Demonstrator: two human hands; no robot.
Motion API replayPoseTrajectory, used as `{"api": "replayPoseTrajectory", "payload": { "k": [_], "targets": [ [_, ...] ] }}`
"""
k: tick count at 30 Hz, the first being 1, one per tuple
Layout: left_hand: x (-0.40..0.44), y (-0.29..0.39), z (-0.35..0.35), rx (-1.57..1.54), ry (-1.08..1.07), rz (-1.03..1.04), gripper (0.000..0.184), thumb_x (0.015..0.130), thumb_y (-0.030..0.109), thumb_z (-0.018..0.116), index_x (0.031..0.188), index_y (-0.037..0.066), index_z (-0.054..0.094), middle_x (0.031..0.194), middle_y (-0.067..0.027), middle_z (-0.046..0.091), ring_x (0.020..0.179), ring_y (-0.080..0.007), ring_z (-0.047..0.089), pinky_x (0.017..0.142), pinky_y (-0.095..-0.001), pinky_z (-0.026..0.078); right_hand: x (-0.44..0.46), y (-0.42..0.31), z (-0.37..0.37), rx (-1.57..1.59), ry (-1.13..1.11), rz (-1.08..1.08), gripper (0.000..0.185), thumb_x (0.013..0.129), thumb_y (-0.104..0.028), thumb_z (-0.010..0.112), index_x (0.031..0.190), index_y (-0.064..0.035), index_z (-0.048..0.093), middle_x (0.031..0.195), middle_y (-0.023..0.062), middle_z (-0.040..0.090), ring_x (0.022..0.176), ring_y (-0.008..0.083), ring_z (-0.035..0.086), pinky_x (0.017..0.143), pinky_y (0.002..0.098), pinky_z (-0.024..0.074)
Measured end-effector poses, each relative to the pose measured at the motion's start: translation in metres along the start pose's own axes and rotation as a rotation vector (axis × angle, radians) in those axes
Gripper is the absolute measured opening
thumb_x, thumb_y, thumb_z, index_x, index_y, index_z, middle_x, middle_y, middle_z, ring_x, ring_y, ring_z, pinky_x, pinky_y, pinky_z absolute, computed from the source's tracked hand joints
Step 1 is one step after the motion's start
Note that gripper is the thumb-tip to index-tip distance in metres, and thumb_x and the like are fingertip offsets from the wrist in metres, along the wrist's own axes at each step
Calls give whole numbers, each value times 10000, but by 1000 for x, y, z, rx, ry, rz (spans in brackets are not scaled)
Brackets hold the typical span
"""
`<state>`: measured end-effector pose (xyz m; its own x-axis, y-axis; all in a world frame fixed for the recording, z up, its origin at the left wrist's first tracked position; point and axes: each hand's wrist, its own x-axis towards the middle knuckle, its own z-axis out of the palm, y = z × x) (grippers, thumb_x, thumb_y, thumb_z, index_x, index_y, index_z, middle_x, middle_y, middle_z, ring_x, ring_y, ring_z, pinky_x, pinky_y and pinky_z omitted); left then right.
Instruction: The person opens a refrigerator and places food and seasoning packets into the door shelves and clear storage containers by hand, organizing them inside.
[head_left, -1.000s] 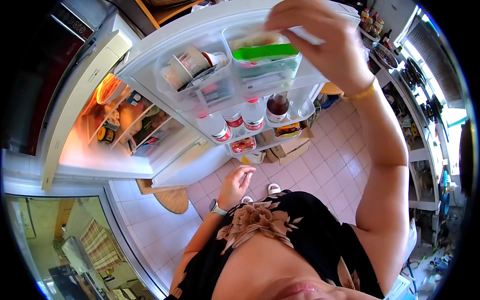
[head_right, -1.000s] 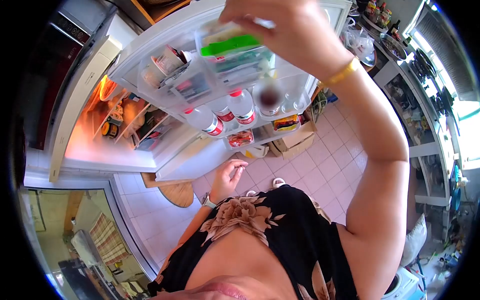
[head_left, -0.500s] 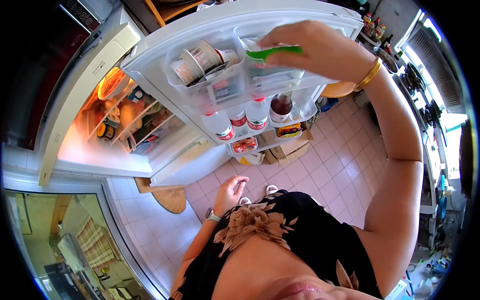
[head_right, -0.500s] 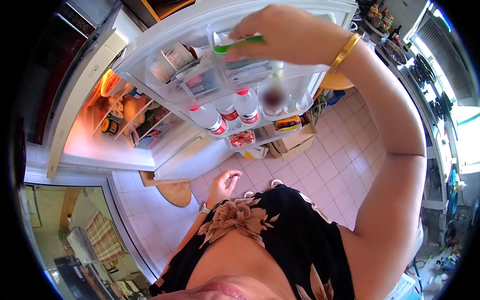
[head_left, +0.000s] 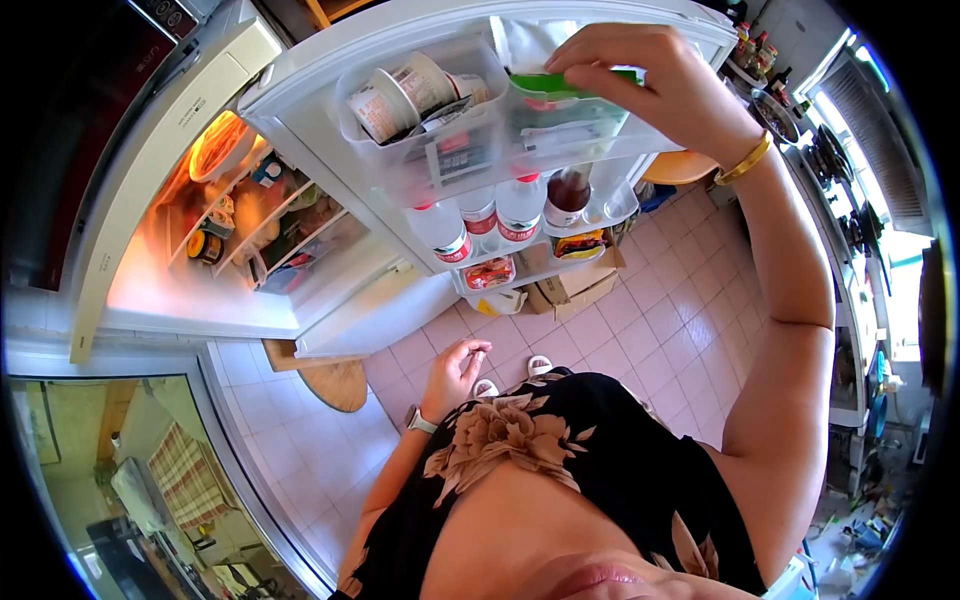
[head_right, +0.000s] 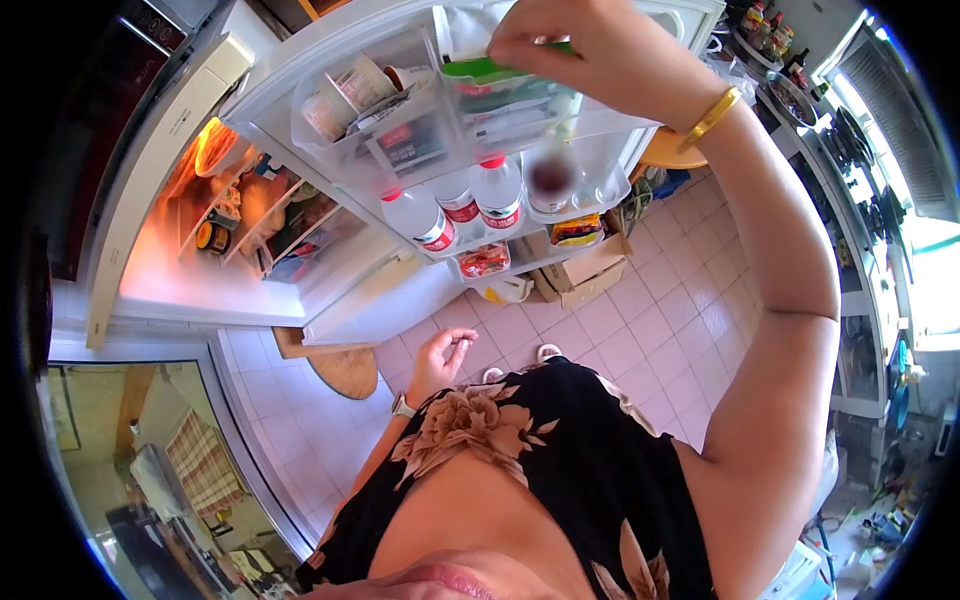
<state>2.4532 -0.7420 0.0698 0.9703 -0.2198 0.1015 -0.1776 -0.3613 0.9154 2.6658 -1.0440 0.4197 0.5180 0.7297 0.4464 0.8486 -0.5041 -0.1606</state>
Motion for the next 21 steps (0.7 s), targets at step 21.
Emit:
{"api": "replayPoseTrajectory", "payload": {
  "k": [21],
  "targets": [
    [65, 81, -42, 18, 153, 298, 139, 962, -38, 614, 1059, 15, 698, 988, -107, 726, 861, -210, 697, 792, -319, 545, 13, -13, 9, -91, -156, 96, 409, 1024, -354, 634, 1307, -61, 671, 1281, 142, 684, 1108, 324, 668, 1008, 406, 513]
  ]
}}
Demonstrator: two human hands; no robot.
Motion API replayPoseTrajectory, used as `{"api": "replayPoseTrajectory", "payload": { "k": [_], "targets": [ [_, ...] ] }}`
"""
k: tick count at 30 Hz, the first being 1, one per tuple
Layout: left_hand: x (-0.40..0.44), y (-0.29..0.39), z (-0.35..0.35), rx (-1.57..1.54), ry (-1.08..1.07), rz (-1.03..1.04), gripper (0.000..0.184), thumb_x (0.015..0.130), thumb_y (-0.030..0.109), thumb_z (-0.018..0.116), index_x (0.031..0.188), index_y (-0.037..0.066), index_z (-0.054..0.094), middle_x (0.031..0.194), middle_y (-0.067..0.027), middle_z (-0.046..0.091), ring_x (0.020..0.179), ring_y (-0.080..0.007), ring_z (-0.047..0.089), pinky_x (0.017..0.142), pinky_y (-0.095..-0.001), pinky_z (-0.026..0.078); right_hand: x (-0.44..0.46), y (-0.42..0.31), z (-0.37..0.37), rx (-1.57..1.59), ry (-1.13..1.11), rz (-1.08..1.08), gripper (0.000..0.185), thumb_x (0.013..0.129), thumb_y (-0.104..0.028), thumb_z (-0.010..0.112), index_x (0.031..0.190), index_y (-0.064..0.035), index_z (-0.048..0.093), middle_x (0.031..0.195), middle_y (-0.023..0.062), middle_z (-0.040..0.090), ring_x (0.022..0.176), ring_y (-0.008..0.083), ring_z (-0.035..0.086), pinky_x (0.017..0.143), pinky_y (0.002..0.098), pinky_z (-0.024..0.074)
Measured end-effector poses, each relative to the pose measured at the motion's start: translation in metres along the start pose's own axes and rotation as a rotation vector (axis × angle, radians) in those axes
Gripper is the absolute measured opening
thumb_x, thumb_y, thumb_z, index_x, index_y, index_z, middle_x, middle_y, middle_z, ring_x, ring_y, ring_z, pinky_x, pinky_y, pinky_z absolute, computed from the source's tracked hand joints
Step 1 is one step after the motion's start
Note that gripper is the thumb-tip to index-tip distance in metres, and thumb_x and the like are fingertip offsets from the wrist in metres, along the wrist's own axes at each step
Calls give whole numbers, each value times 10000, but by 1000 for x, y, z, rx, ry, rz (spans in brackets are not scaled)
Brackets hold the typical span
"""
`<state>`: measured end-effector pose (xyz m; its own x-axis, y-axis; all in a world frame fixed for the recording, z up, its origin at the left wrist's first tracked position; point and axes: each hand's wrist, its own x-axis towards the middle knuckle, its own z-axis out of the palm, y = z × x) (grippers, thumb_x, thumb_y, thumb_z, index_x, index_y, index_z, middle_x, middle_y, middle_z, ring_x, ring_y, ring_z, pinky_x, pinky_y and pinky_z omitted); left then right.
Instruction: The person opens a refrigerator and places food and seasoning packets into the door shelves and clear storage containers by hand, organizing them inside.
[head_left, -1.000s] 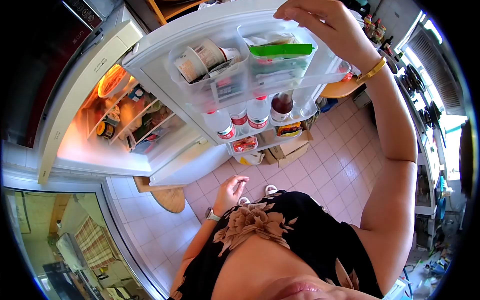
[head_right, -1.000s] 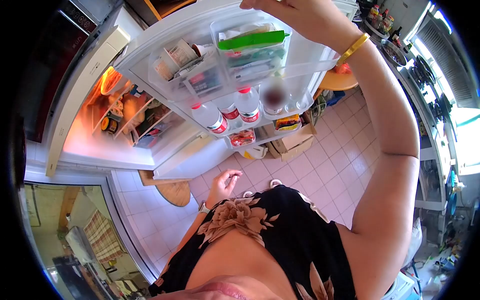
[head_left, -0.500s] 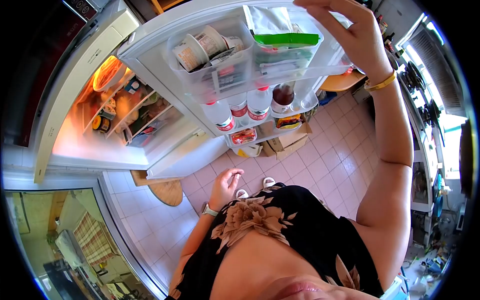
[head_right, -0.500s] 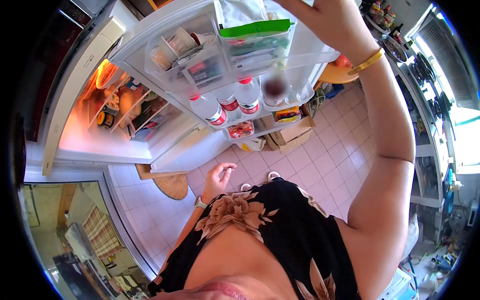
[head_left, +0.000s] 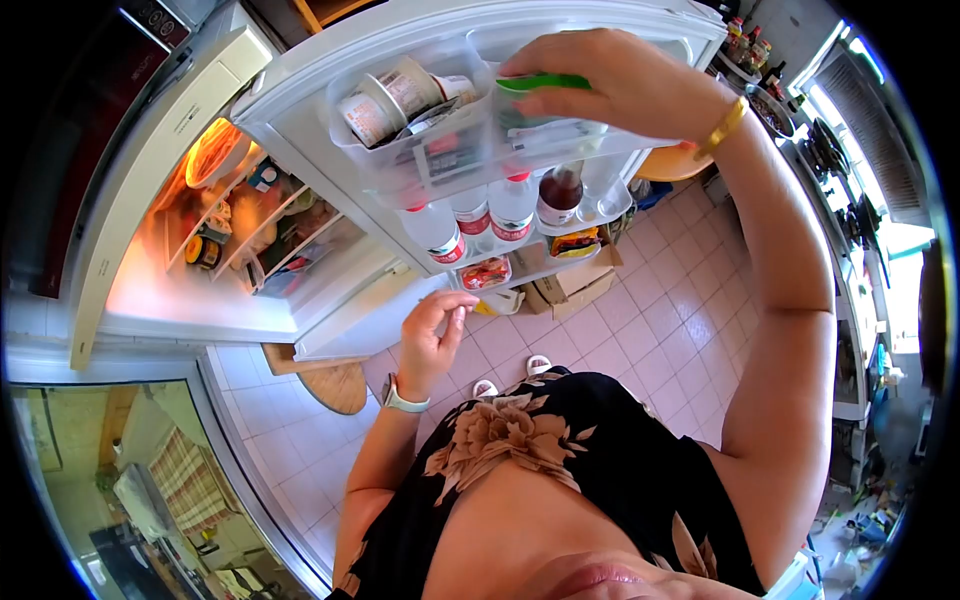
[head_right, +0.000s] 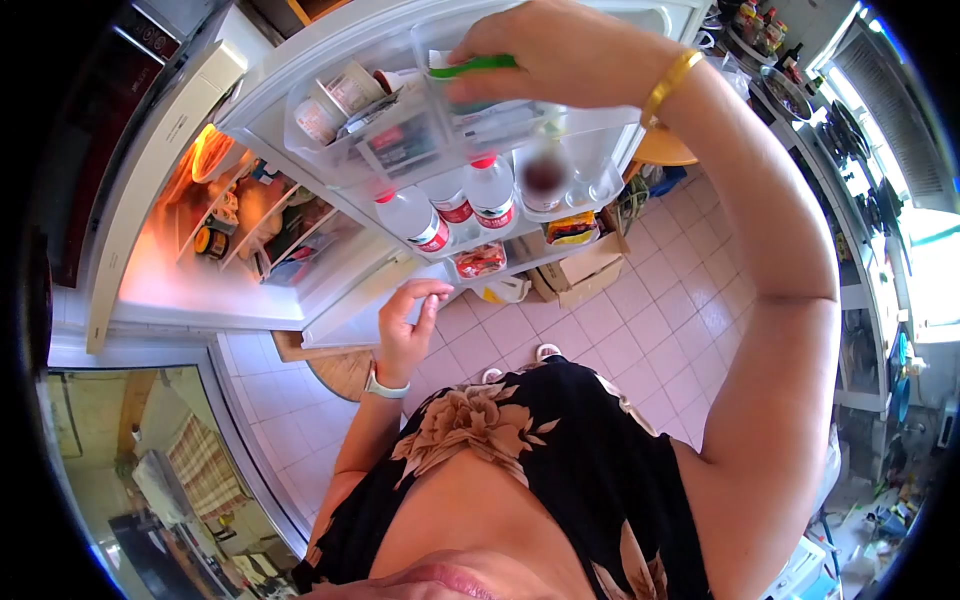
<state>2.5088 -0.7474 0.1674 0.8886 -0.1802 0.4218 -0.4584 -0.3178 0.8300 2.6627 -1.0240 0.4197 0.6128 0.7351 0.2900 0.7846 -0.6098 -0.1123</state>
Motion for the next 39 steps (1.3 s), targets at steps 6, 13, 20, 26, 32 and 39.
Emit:
{"api": "replayPoseTrajectory", "payload": {
  "k": [6, 13, 20, 26, 32, 39],
  "targets": [
    [-20, -6, 14, -59, -47, -60, 126, 983, -24, 602, 1064, 14, 691, 993, -96, 720, 853, -192, 684, 803, -308, 544, 11, 20, -22, 188, 126, 51, 305, 1052, -255, 600, 1181, -8, 724, 1111, 147, 752, 1027, 268, 716, 908, 382, 564],
    [-32, -11, 6, -66, 12, -104, 140, 999, -32, 563, 1063, -11, 686, 977, -104, 714, 840, -173, 671, 782, -298, 535, -3, 31, -28, 153, 330, -66, 215, 1020, -192, 633, 1085, -25, 752, 1016, 118, 760, 907, 241, 717, 848, 357, 560],
    [-39, -8, 3, -70, 13, -199, 149, 1008, -25, 546, 1049, -20, 690, 964, -94, 717, 869, -159, 671, 827, -282, 527, -11, 16, -22, 93, 330, -75, 200, 995, -179, 663, 1027, 1, 743, 992, 130, 755, 896, 259, 722, 839, 364, 567],
    [-43, -15, 4, -80, 39, -197, 149, 1006, -28, 547, 1046, -12, 690, 976, -97, 723, 882, -154, 681, 821, -283, 532, -15, 7, -34, -68, 435, -91, 212, 984, -172, 670, 1086, -6, 753, 1062, 121, 763, 981, 258, 730, 895, 366, 568],
    [15, 35, -27, 354, 33, 307, 215, 919, -29, 645, 1118, 31, 699, 1085, -102, 728, 957, -284, 683, 854, -383, 544, 20, 42, -32, 118, -6, -56, 236, 944, -211, 697, 1103, -52, 766, 1092, 132, 767, 1004, 278, 727, 921, 384, 564],
    [151, 154, -51, 727, 207, 864, 263, 935, 119, 716, 1170, 2, 693, 1162, -121, 734, 1052, -310, 686, 954, -407, 495, 27, 29, -29, -49, 211, 24, 196, 903, -190, 712, 1014, -40, 770, 971, 170, 753, 882, 318, 719, 808, 393, 562]
  ]
}}
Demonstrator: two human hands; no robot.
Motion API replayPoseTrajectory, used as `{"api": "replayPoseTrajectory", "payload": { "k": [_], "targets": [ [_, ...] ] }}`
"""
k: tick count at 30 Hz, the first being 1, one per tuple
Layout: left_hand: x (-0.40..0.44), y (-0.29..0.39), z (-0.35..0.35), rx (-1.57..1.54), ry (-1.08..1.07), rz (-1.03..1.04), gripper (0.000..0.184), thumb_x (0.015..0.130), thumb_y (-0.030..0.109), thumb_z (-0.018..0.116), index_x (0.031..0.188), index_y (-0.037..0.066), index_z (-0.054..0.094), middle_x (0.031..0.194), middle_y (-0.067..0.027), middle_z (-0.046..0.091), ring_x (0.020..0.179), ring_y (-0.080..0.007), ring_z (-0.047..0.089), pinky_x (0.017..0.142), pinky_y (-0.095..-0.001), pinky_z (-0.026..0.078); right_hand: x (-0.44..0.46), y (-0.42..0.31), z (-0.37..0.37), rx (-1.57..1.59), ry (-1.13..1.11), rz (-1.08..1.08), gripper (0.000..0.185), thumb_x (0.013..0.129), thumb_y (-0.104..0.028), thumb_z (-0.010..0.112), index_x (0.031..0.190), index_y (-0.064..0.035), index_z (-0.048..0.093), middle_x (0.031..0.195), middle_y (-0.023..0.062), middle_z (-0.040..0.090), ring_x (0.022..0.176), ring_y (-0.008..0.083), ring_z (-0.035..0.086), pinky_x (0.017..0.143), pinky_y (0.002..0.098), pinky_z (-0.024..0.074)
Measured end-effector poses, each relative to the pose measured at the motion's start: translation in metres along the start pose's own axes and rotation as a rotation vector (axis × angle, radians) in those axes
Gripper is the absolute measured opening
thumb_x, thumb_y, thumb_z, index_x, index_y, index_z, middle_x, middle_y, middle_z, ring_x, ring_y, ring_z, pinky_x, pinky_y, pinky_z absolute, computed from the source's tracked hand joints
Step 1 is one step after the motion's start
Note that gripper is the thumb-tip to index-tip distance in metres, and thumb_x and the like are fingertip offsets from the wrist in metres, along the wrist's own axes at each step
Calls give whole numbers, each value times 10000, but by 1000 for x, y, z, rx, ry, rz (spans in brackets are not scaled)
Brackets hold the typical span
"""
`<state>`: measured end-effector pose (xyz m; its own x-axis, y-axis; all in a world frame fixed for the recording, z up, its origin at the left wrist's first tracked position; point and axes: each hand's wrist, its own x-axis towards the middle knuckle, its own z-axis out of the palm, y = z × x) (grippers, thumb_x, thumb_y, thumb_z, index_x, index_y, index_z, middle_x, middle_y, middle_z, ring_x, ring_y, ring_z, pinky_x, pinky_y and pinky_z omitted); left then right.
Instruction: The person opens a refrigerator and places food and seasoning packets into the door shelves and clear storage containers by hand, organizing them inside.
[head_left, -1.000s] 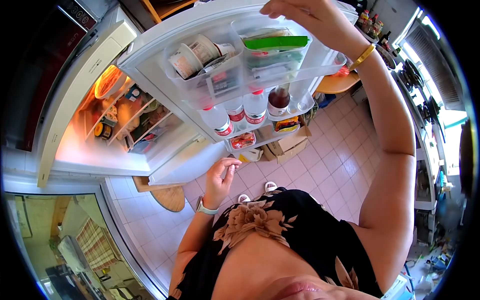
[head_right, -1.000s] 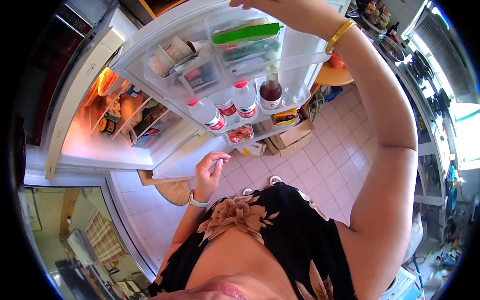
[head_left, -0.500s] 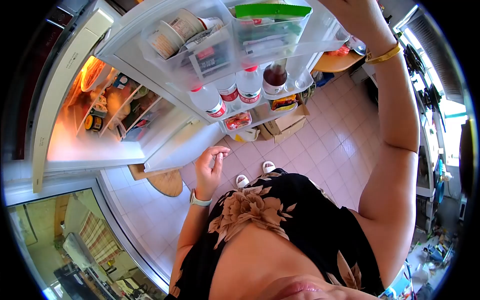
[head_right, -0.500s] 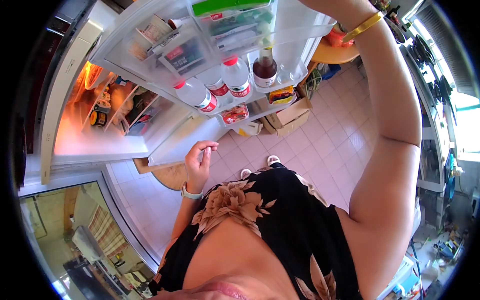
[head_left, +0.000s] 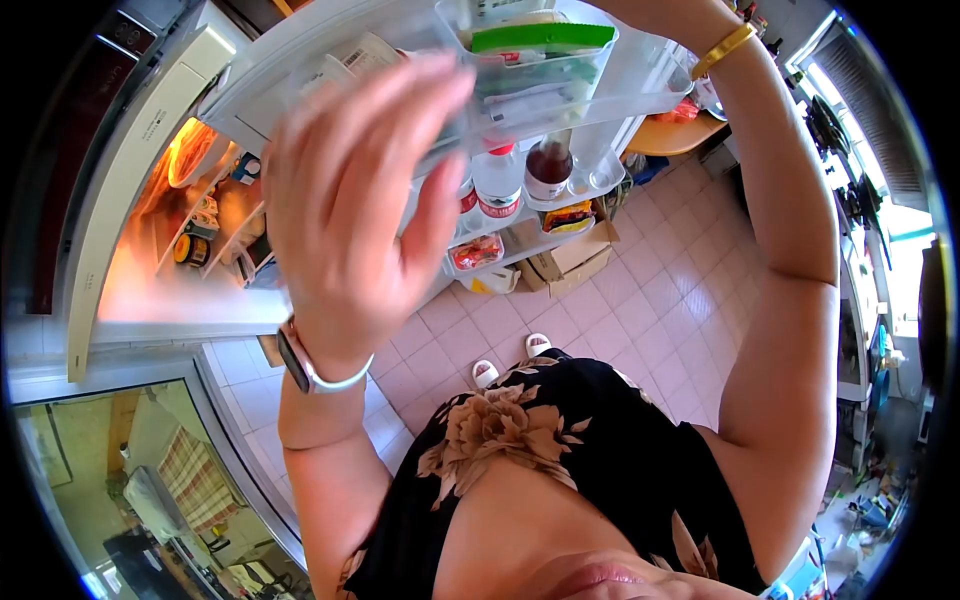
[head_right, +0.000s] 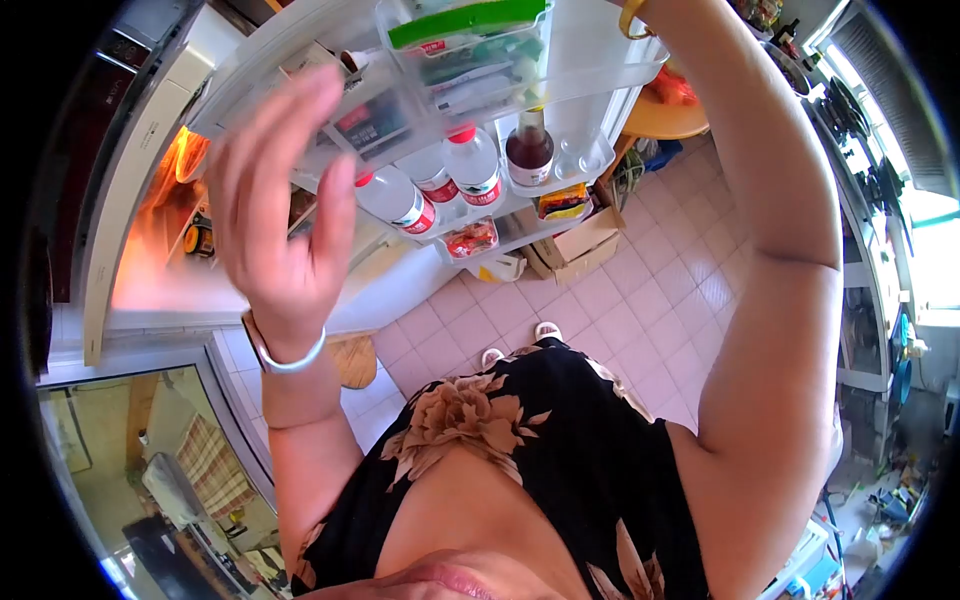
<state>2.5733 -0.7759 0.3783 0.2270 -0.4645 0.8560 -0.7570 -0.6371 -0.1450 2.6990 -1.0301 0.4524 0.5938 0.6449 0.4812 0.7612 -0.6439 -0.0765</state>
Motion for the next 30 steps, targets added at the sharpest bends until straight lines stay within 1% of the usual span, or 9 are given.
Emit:
{"api": "replayPoseTrajectory", "payload": {
  "k": [4, 6, 7, 12, 14, 17, 19, 22, 30],
  "targets": [
    [44, -11, 23, 103, 38, -13, 244, 920, 148, 736, 1134, 37, 704, 1120, -106, 743, 1034, -302, 684, 946, -399, 487, -5, 2, -5, 14, 213, 72, 184, 918, -190, 704, 1013, -46, 769, 952, 165, 756, 839, 328, 723, 784, 409, 564],
    [57, -11, 26, 87, -229, -171, 303, 909, 161, 729, 1121, -43, 659, 1131, -242, 711, 1096, -356, 684, 906, -480, 522, -10, 5, -2, -1, 34, 49, 204, 925, -206, 714, 1048, -51, 764, 956, 165, 761, 847, 313, 731, 797, 402, 567],
    [57, -23, 34, 94, -229, -41, 199, 908, 140, 738, 1080, 46, 707, 1039, -109, 745, 966, -313, 690, 874, -403, 509, -14, 7, 2, 110, -3, 61, 226, 936, -218, 720, 1083, -51, 757, 966, 140, 767, 874, 291, 734, 825, 392, 568],
    [63, -32, 45, -117, -381, -295, 189, 901, 141, 737, 1033, 12, 694, 915, -133, 727, 868, -306, 699, 768, -388, 524, -31, -1, -12, 165, 266, -104, 214, 938, -208, 740, 1076, -46, 760, 1005, 115, 755, 921, 248, 721, 825, 378, 571],
    [63, -31, 45, -151, -393, -366, 187, 904, 145, 734, 1020, 5, 690, 889, -144, 720, 844, -308, 697, 742, -376, 526, -42, -10, -23, 168, 38, -23, 219, 932, -219, 753, 1059, -41, 764, 998, 115, 756, 913, 228, 720, 821, 361, 573],
    [64, -29, 46, -136, -336, -347, 173, 921, 136, 717, 1021, -3, 690, 908, -118, 730, 856, -242, 710, 769, -329, 536, -43, 1, -9, 214, -5, -61, 181, 907, -180, 748, 1014, -34, 760, 948, 136, 749, 855, 268, 714, 791, 372, 564],
    [75, -19, 38, -148, -386, -471, 207, 842, 42, 749, 1018, -27, 667, 986, -230, 718, 947, -354, 711, 799, -444, 537, -40, 5, -2, 195, -8, -21, 135, 881, -151, 727, 947, -34, 735, 862, 173, 720, 801, 328, 699, 741, 411, 547],
    [82, -22, 36, -200, -350, -430, 180, 829, 32, 753, 987, -11, 678, 904, -219, 715, 863, -356, 716, 759, -409, 545, -35, 1, -5, 49, 9, -79, 124, 875, -149, 710, 943, -48, 684, 792, 164, 695, 740, 351, 689, 691, 446, 538],
    [103, -32, 38, -162, -521, -364, 206, 800, -6, 733, 989, -44, 660, 944, -224, 715, 914, -377, 706, 816, -412, 544, -33, 6, 1, -22, 74, -211, 171, 838, -99, 709, 980, -85, 615, 734, 118, 675, 645, 346, 671, 617, 458, 531]
  ]
}}
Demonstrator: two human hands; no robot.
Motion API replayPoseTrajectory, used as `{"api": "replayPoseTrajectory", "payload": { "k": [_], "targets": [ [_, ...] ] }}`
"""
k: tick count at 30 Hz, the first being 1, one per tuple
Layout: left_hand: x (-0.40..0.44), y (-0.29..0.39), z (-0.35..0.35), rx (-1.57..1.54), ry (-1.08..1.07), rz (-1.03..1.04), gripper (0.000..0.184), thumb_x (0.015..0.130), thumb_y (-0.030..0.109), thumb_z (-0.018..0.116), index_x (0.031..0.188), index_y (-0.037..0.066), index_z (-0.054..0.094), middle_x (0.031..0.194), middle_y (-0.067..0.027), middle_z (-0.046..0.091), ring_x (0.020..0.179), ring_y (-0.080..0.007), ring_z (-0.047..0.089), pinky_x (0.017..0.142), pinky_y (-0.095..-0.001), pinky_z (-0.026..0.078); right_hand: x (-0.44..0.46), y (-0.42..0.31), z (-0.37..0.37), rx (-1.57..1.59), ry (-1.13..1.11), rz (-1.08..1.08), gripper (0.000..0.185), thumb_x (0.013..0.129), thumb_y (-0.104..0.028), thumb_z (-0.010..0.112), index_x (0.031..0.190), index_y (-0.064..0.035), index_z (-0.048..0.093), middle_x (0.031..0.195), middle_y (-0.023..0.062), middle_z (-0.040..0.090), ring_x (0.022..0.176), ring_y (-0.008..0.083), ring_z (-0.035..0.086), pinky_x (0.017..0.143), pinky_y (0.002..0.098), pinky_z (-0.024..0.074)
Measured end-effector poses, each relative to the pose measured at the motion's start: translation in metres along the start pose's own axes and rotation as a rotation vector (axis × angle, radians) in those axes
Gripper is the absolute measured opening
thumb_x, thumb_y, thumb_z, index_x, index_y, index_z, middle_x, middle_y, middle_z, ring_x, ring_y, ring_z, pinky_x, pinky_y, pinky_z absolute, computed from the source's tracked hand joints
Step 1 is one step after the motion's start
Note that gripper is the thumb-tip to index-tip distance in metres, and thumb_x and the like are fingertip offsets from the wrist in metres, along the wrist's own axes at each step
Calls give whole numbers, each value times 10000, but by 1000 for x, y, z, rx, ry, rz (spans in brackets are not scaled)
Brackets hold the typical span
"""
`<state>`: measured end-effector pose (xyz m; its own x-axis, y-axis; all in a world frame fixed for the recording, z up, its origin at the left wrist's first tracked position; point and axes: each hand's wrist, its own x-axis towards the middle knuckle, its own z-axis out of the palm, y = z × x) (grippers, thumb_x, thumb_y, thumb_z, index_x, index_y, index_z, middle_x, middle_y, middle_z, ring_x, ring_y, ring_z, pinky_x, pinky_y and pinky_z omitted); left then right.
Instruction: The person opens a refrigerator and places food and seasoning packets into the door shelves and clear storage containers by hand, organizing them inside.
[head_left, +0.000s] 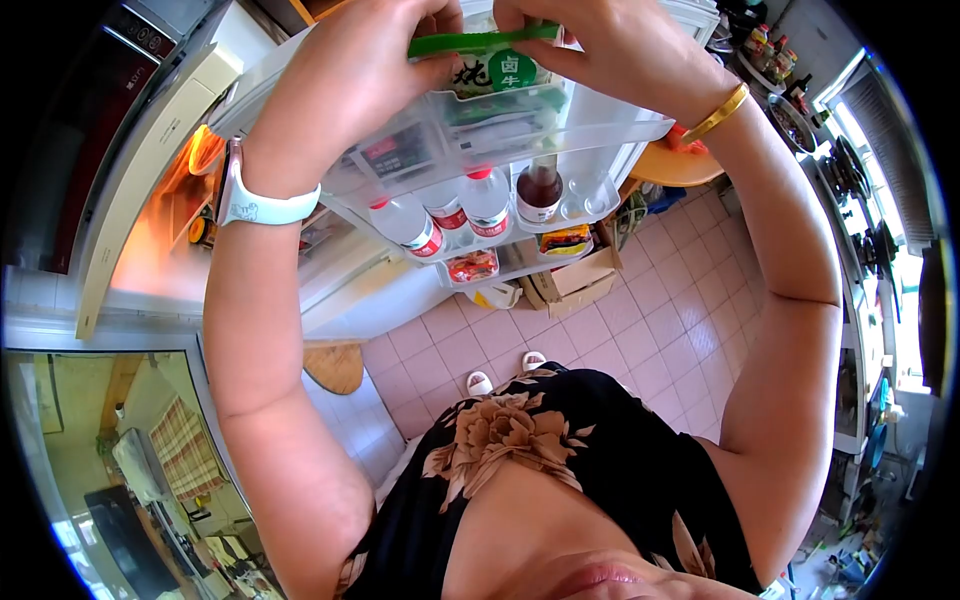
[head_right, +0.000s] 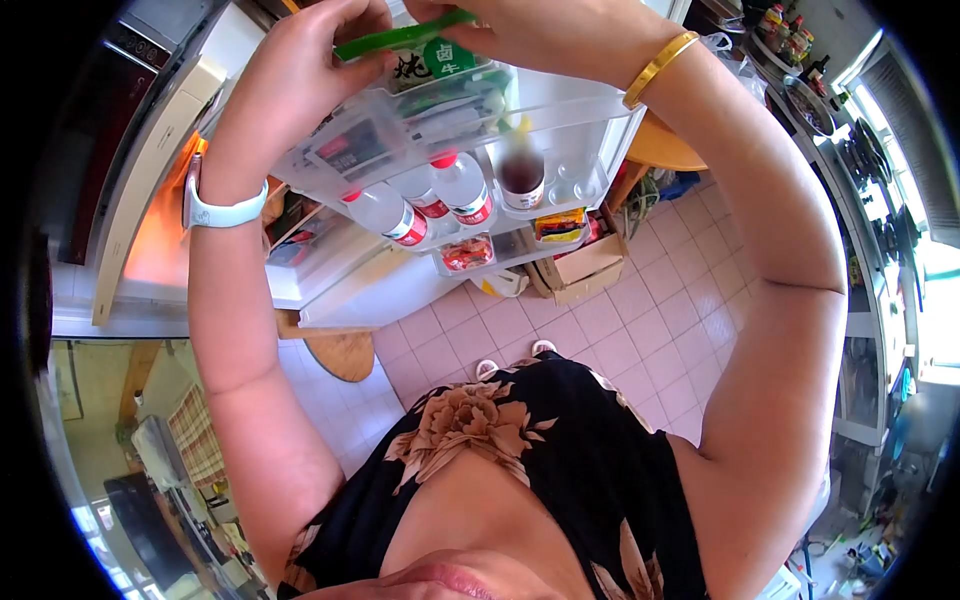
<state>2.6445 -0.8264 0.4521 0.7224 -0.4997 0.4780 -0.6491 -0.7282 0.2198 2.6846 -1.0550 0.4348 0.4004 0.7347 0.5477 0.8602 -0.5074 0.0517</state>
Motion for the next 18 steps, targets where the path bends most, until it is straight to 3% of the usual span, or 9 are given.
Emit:
{"api": "replayPoseTrajectory", "payload": {
  "k": [2, 4, 8, 11, 14, 16, 18],
  "targets": [
    [3, 2, -1, -22, -29, -2, 213, 792, -12, 727, 989, -50, 656, 950, -229, 712, 919, -382, 703, 822, -414, 542, -1, 5, 2, 23, 0, -34, 176, 833, -88, 713, 985, -86, 622, 733, 109, 678, 645, 336, 675, 617, 449, 538],
    [6, 7, -3, 31, -65, 18, 230, 777, -36, 703, 1002, -52, 657, 949, -241, 704, 916, -396, 697, 825, -419, 542, 0, 9, 6, -51, 31, -218, 219, 829, -77, 717, 1038, -91, 652, 763, 99, 690, 661, 316, 687, 624, 440, 554],
    [6, 2, 0, 6, -87, 60, 254, 765, -51, 686, 1018, -50, 663, 954, -255, 697, 919, -412, 690, 821, -421, 540, 1, 14, 2, 21, -2, -256, 243, 841, -69, 694, 1083, -86, 688, 851, 117, 707, 753, 314, 702, 696, 444, 570],
    [6, -3, 0, 20, -102, 128, 262, 772, -51, 684, 1034, -44, 671, 968, -260, 702, 925, -401, 702, 827, -417, 544, -1, 14, -14, 266, -94, -253, 215, 869, -67, 666, 1075, -78, 729, 936, 130, 715, 854, 319, 704, 773, 430, 572],
    [5, -16, 1, -78, -201, 49, 245, 782, -41, 693, 1027, -38, 675, 985, -247, 723, 947, -331, 736, 864, -401, 561, 1, 16, -18, 361, -248, -147, 187, 892, -71, 642, 1045, -63, 750, 974, 122, 721, 907, 316, 702, 825, 416, 566],
    [0, -31, 10, -130, -187, 77, 162, 954, 139, 696, 1027, -6, 697, 950, -83, 732, 880, -193, 710, 813, -303, 552, 8, 22, -13, 266, -342, -92, 185, 906, -91, 644, 1047, -57, 760, 978, 112, 732, 893, 300, 711, 830, 405, 568],
    [1, -31, 6, -148, -246, -4, 167, 958, 139, 692, 1049, -2, 699, 978, -64, 724, 907, -179, 705, 847, -306, 555, 14, 24, -13, 325, -377, -47, 191, 903, -97, 649, 1053, -54, 758, 985, 116, 737, 893, 288, 715, 838, 403, 568]
  ]
}}
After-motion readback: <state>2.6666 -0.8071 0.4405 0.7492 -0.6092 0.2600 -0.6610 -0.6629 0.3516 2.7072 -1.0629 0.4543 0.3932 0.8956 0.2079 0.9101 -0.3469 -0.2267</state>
